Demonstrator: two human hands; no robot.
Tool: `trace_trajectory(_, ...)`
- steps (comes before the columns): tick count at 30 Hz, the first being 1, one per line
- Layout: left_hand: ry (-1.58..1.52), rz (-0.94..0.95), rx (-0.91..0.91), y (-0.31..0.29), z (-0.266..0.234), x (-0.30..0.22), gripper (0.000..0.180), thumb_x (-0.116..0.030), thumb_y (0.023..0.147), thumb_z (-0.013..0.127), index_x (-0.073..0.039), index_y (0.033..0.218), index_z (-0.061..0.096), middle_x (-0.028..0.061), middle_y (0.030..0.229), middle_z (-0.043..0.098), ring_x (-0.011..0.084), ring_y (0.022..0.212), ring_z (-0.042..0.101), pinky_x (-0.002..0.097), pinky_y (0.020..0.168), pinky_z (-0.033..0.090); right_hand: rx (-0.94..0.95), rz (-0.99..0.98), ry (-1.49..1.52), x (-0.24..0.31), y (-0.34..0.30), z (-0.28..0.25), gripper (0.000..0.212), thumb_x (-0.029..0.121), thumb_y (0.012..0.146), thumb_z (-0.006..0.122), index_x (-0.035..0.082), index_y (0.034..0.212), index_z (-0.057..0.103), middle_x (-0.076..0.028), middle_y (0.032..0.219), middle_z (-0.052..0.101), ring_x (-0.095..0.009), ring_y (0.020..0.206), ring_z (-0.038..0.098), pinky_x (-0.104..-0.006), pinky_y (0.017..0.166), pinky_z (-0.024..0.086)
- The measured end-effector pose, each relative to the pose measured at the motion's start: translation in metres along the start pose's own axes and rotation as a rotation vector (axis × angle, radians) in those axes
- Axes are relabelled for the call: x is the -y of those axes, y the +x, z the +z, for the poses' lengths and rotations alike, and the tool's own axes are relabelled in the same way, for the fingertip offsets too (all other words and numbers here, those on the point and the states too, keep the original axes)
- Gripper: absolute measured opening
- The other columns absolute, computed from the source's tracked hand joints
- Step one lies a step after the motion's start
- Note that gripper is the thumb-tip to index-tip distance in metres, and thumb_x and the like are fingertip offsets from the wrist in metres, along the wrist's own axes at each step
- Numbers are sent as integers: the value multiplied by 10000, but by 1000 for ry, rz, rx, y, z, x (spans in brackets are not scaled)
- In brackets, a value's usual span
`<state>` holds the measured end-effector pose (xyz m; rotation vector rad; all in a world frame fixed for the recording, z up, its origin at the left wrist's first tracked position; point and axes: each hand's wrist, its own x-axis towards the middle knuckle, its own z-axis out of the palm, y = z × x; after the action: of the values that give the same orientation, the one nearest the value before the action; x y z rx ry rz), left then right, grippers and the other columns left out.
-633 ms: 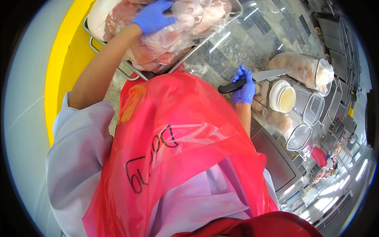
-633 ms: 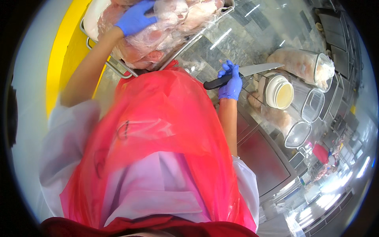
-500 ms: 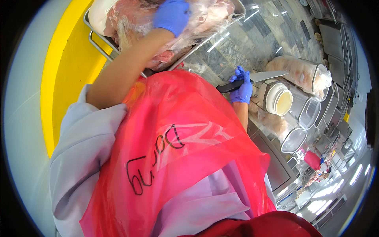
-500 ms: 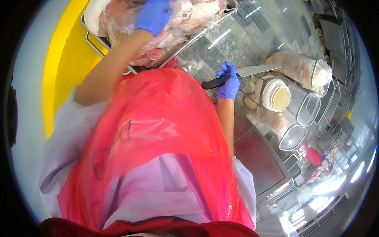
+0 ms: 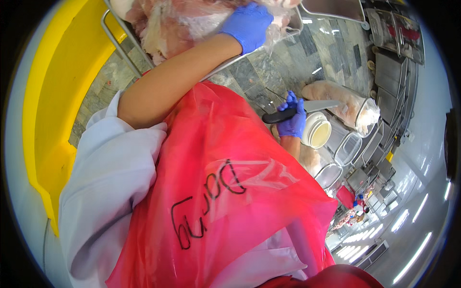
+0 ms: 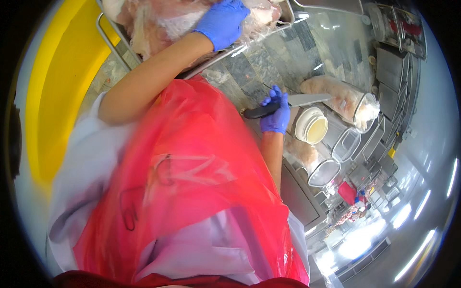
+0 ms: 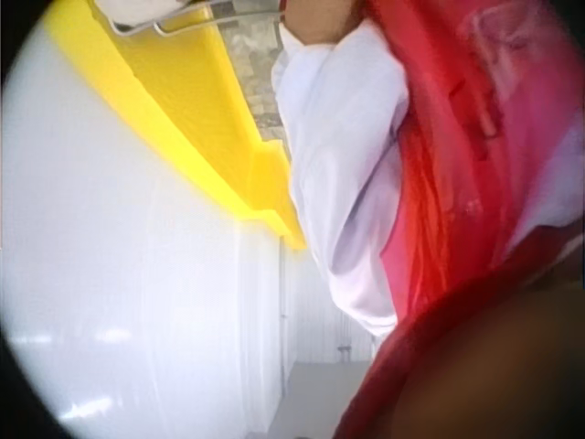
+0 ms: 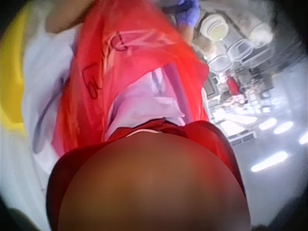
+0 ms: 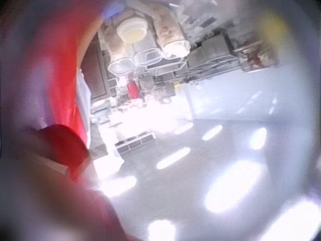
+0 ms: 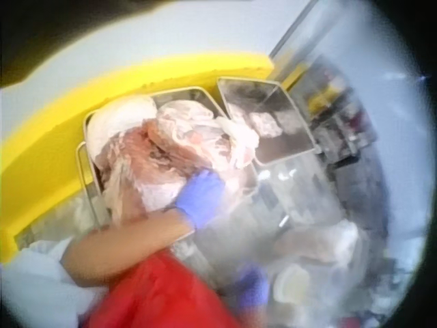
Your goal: The person uses a knife to trim fat and connective tissue from a large piece of raw meat on a metal tray. They repeatedly cut and pull away sections of fat, placing them into a yellow bin. The person wears blue gloves and a pink apron.
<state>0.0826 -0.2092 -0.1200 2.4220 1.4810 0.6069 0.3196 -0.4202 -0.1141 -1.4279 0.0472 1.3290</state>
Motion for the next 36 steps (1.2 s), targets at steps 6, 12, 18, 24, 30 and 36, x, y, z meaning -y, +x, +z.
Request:
trace_trajectory(6, -235, -178, -184, -22, -45, 65, 276, -243, 868, 588, -63, 1003, 748, 149, 1035, 726, 327, 964, 682, 470, 874, 527, 36, -105, -38, 7, 3, -6, 440, 404, 1073, 533, 20, 1266, 627, -85, 1038, 677, -204, 715, 579, -348, 654, 492)
trace_trajectory(12, 174, -708, 166, 25, -43, 59, 417, -436, 932, 577, -116, 1089, 795, 140, 1175, 751, 286, 1081, 710, 440, 962, 522, 56, -19, 89, -11, -1, 1, 430, 398, 1069, 540, 20, 1257, 625, -65, 988, 676, -197, 715, 566, -351, 660, 488)
trace_trajectory(18, 84, -891, -16, 40, -28, 50, 497, -573, 896, 579, -137, 889, 820, 101, 949, 787, 257, 969, 735, 416, 930, 513, 60, 10, 131, -25, 8, -7, 427, 396, 1064, 550, 24, 1262, 621, -52, 943, 682, -189, 707, 563, -346, 650, 486)
trace_trajectory(24, -27, -1035, -154, 46, -14, 31, 508, -625, 872, 591, -167, 805, 801, 89, 864, 779, 264, 866, 746, 418, 878, 524, 73, -26, 136, -18, -2, -12, 414, 389, 1070, 543, 29, 1255, 626, -45, 927, 680, -188, 701, 566, -344, 642, 483)
trace_trajectory(30, -145, -778, -407, 34, 2, 50, 390, -486, 921, 606, -168, 785, 786, 96, 840, 767, 278, 845, 736, 440, 842, 522, 54, -67, 75, -21, -6, -12, 401, 386, 1074, 536, 33, 1235, 638, -45, 911, 674, -193, 681, 570, -349, 640, 485)
trace_trajectory(36, 124, -717, -424, 22, 0, 25, 301, -368, 946, 599, -160, 831, 783, 87, 807, 752, 283, 756, 712, 478, 751, 503, 80, -43, 48, -30, -10, -10, 411, 394, 1077, 527, 29, 1231, 637, -51, 912, 669, -196, 670, 571, -348, 641, 491)
